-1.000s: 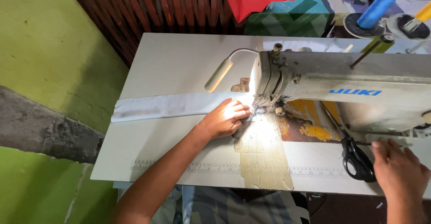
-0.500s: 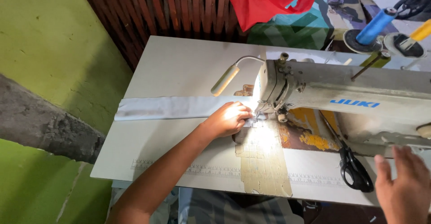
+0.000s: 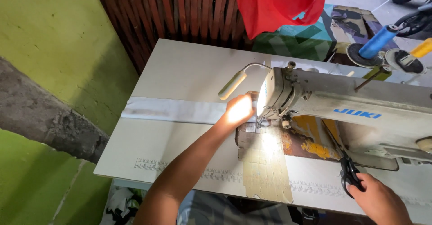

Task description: Sewing fabric strips together using an industrial sewing machine and trimming them with scissors.

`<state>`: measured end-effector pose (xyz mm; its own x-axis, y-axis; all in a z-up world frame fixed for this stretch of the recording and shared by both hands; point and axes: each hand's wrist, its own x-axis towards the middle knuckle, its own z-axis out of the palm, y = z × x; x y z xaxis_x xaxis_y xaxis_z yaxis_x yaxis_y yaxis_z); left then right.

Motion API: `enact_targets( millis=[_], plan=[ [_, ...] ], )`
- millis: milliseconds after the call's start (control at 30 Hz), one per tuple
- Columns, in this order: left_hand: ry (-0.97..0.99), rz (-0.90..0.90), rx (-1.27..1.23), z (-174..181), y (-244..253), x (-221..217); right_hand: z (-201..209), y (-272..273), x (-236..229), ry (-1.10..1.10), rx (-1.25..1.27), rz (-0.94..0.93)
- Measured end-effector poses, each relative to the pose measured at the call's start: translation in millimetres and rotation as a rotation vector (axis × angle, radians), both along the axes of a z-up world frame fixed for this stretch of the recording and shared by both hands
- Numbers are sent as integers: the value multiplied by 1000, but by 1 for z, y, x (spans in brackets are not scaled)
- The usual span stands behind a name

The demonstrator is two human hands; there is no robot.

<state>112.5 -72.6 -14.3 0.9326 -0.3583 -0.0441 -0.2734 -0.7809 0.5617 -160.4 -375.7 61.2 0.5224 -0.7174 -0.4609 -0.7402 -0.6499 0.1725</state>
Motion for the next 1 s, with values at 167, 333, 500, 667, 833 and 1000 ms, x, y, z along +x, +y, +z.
enact_targets(
  millis=[167, 333, 500, 667, 833, 1000],
  plan=[
    [24, -51, -134, 11, 20, -18, 17, 20, -6, -35, 93, -8],
    [38, -46, -407, 23, 39, -41, -60, -6, -51, -643, 690, -332],
    [82, 70, -459, 24, 55, -48, -141, 21, -91, -753, 1346, -446],
    [113, 80, -522, 36, 63, -66, -42, 129, -70, -641, 1418, -494],
    [169, 42, -495, 51, 71, -79, -28, 162, -26, -588, 1534, -351],
    [172, -19, -472, 49, 74, -83, -38, 173, 9, -622, 1515, -181]
  ],
)
